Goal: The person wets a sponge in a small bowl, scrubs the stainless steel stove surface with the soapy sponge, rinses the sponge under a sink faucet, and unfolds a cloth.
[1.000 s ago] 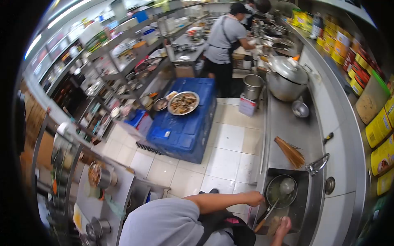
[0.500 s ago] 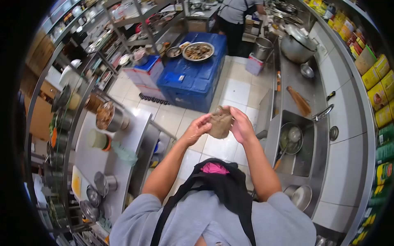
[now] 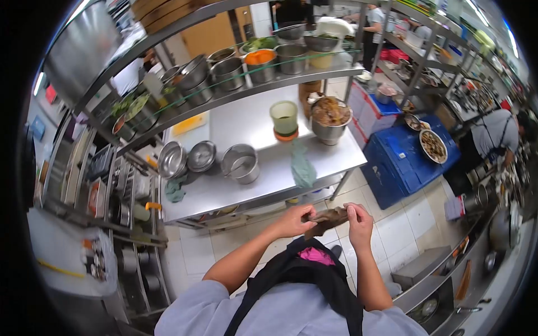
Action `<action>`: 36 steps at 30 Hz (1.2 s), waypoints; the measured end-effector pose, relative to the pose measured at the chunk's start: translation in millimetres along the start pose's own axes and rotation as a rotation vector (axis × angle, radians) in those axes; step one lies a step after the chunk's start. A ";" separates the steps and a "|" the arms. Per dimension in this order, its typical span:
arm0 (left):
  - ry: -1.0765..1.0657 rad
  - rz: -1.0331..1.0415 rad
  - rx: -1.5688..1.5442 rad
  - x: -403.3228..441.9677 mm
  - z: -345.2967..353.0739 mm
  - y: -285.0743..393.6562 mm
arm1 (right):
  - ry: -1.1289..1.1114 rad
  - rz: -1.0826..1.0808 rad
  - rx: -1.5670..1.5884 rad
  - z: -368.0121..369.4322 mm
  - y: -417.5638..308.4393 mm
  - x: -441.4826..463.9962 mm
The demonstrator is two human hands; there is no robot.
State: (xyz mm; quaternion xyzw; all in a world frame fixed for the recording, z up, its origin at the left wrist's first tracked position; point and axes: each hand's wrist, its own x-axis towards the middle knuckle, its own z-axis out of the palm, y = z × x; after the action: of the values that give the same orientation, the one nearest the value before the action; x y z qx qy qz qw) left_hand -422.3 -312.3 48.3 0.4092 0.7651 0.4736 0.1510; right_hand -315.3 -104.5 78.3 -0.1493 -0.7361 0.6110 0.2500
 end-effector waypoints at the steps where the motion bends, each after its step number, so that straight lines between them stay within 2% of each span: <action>1: 0.042 0.007 0.048 -12.3 -10.8 -5.9 | -0.079 -0.028 -0.033 11.3 -6.1 0.9; 6: 0.219 -0.190 -0.089 -63.8 -50.9 -13.7 | -0.345 -0.132 -0.075 74.9 -25.7 9.4; 8: 0.477 -0.247 -0.511 -81.7 -59.5 -14.7 | -0.438 -0.135 -0.103 88.7 -21.6 16.8; 10: 0.582 -0.192 -0.522 -102.8 -57.8 -29.1 | -0.699 0.130 0.035 98.3 -8.6 23.8; 11: 0.629 -0.208 -0.611 -110.2 -58.5 -24.9 | -0.836 0.094 0.015 102.6 -5.8 29.0; 12: 0.677 -0.221 -0.698 -116.0 -59.5 -18.8 | -0.950 0.180 0.037 108.8 4.1 30.5; 14: 0.693 -0.254 -0.725 -125.9 -55.3 -13.1 | -1.310 0.388 -0.148 119.5 -4.1 34.0; 16: 0.736 -0.259 -0.700 -135.4 -46.4 -12.5 | -1.455 0.016 -0.263 130.9 3.0 24.8; 17: 0.842 -0.221 -0.701 -139.5 -43.7 -11.8 | -1.497 0.026 -0.328 136.5 2.5 22.2; 18: 0.859 -0.218 -0.698 -147.0 -47.3 -5.1 | -1.510 0.017 -0.331 142.6 9.0 20.0; 20: 0.955 -0.280 -0.457 -170.3 -59.5 9.1 | -1.420 -0.148 -0.270 159.9 23.3 14.0; 22: 1.009 -0.295 -0.440 -200.6 -53.9 6.0 | -1.381 -0.245 -0.351 178.4 15.8 5.5; 24: 1.065 -0.406 -0.524 -230.4 -50.4 3.7 | -1.407 -0.527 -0.755 197.2 24.3 -7.7; 26: 1.098 -0.392 -0.515 -260.7 -57.8 1.8 | -1.480 -0.507 -0.819 219.9 21.5 -14.4; 28: 1.243 -0.408 -0.495 -295.9 -78.2 4.0 | -1.862 -0.008 -0.605 253.3 -14.0 -5.4; 29: 1.351 -0.282 -0.538 -311.9 -98.7 10.3 | -1.929 0.130 -0.416 267.5 -15.4 -2.7; 30: 1.451 -0.156 -0.582 -321.9 -124.0 25.2 | -1.925 0.136 -0.411 285.7 -23.4 -7.9; 31: 1.541 -0.115 -0.927 -319.7 -155.3 58.8 | -1.785 0.466 0.176 304.6 -35.2 -18.2; 32: 1.534 -0.123 -0.930 -349.6 -146.4 31.6 | -1.531 0.754 0.740 319.2 -42.6 -29.7; 33: 1.196 -0.391 -0.905 -398.1 -126.0 -16.6 | -1.523 0.755 0.747 334.5 -14.6 -44.8; 34: 0.845 -0.631 -0.854 -429.7 -115.5 -43.1 | -1.730 1.051 0.864 353.1 38.9 -65.1; 35: 0.819 -0.693 -0.770 -424.5 -113.8 -31.0 | -1.927 1.353 0.976 366.8 70.1 -85.6; 36: 0.861 -0.644 -0.785 -437.7 -100.4 -43.3 | -1.993 1.386 1.045 370.5 63.1 -108.0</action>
State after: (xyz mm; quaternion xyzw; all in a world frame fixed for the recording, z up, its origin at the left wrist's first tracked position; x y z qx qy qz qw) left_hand -234.2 -718.7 -6.2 -0.1509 0.6121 0.7693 0.1038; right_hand -435.0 -453.7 -50.8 0.1313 -0.0542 0.6690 -0.7295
